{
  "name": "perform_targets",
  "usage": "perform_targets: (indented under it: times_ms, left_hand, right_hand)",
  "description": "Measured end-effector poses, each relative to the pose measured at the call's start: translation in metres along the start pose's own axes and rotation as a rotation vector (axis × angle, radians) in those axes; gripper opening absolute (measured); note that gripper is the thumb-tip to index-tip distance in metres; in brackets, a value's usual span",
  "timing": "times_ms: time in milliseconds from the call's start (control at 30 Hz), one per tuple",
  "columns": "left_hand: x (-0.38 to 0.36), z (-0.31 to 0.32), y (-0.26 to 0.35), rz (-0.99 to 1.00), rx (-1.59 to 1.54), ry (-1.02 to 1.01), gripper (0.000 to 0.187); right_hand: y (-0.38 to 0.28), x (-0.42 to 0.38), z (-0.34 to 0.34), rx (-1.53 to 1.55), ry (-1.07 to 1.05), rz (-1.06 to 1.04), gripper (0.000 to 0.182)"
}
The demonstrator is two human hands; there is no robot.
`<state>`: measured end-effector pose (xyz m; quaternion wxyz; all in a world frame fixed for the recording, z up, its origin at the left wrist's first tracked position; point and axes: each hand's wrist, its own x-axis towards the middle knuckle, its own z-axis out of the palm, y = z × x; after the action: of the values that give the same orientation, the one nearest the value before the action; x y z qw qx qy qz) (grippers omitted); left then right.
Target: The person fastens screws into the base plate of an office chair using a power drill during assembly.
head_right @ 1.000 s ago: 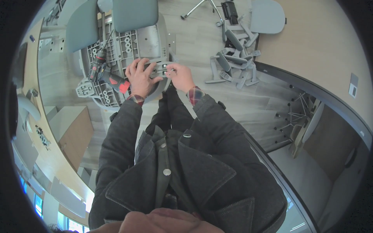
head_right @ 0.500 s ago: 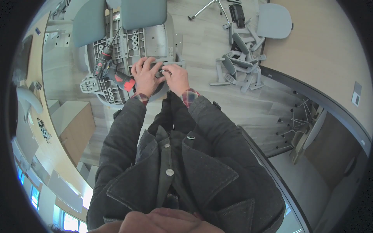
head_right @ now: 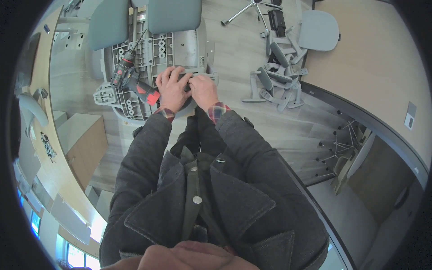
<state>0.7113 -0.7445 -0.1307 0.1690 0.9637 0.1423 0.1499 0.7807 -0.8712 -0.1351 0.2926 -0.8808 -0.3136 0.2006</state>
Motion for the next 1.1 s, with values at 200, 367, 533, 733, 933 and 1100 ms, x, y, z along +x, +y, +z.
perform_targets:
  times_ms: [200, 367, 533, 733, 933, 1100]
  left_hand:
    - [0.000, 0.002, 0.001, -0.008, -0.012, 0.021, 0.021]
    - [0.001, 0.000, 0.000, 0.003, 0.018, 0.027, 0.020]
    - [0.001, 0.001, 0.002, -0.001, -0.013, -0.005, 0.026]
    - [0.001, -0.002, -0.001, -0.060, -0.050, -0.101, 0.022]
    - [0.024, -0.049, 0.004, -0.097, 0.056, -0.724, 0.048]
    - [0.013, -0.028, -0.002, -0.031, 0.003, -0.538, 0.056]
  right_hand:
    - [-0.007, 0.003, 0.003, -0.090, -0.017, 0.087, 0.013]
    - [-0.012, 0.008, 0.002, -0.150, -0.035, 0.092, 0.015]
    - [-0.012, 0.014, -0.014, -0.041, -0.112, 0.189, 0.011]
    - [-0.051, 0.021, -0.034, 0.005, 0.034, 0.126, 0.013]
    - [-0.177, 0.058, -0.036, -0.017, -0.350, -0.007, 0.051]
    - [-0.187, 0.075, 0.038, -0.021, -0.269, -0.091, 0.098]
